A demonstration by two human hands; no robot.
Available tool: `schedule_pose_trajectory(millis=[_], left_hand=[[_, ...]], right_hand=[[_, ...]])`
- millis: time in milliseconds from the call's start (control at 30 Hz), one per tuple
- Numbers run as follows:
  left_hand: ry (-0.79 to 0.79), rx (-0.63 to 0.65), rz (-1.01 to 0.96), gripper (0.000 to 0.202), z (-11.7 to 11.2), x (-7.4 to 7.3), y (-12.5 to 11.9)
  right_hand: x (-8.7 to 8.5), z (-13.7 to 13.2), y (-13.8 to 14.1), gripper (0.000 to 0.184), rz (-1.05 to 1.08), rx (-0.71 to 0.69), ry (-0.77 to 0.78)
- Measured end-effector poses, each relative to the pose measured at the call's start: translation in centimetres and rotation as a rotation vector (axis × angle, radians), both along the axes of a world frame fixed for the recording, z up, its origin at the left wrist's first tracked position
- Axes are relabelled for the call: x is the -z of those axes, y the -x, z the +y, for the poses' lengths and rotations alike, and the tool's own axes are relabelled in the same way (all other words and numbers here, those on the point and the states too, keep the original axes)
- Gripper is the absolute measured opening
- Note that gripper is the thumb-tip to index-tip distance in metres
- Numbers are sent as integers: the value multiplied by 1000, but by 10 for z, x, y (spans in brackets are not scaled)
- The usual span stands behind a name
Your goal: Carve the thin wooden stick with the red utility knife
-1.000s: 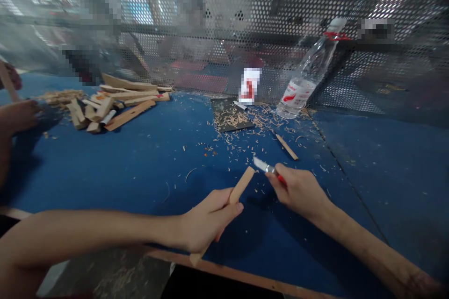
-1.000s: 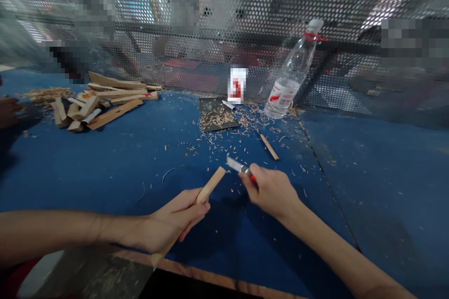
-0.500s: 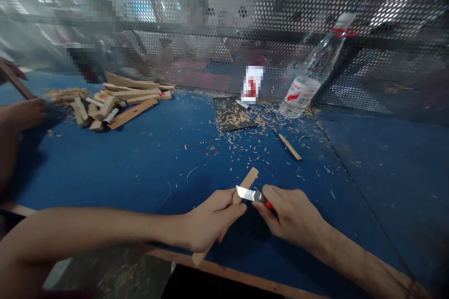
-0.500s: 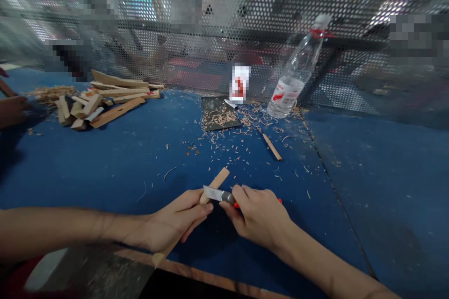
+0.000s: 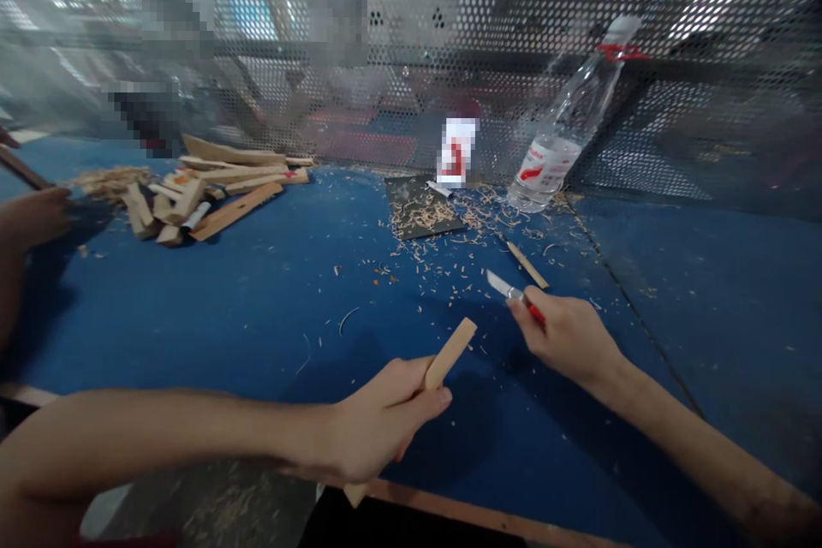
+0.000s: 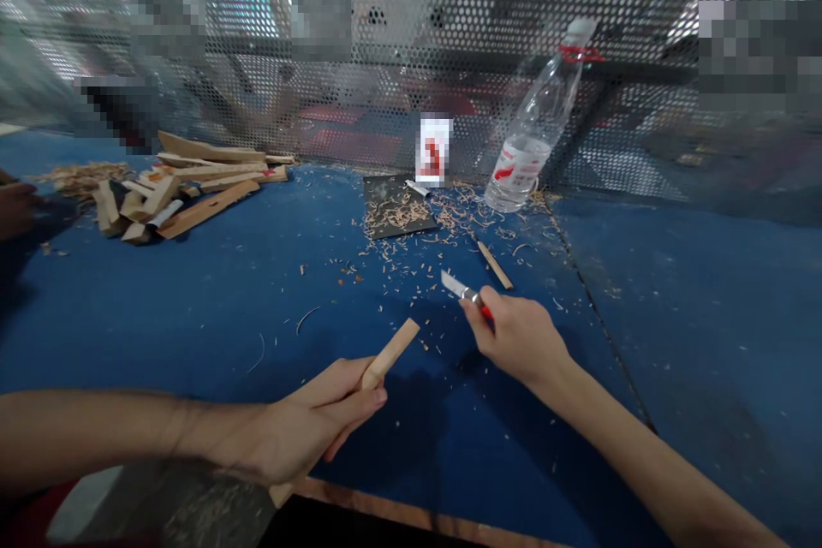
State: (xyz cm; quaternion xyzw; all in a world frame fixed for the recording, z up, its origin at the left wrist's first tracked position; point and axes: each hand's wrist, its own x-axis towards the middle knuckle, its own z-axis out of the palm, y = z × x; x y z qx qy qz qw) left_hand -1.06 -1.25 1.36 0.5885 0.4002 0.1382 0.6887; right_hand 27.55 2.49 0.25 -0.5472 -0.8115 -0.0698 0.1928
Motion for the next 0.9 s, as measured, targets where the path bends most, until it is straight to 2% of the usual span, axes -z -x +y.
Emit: schedule_pose_trajectory(millis=[133,333,600,900], left_hand=[[6,41,-14,32,3,1,-3],[-18,30,-18,26,5,1,-5],[33,11,-131,25,6,10,-5],[52,-9,-131,26,7,6,-6]], right_hand=[[-3,-8,7,39,18,-41,-2],[-6,-39,42,40,7,-260,37],[-5,-35,40,44,-43,-285,-21],[-1,-29,34,43,-94,-276,-82]])
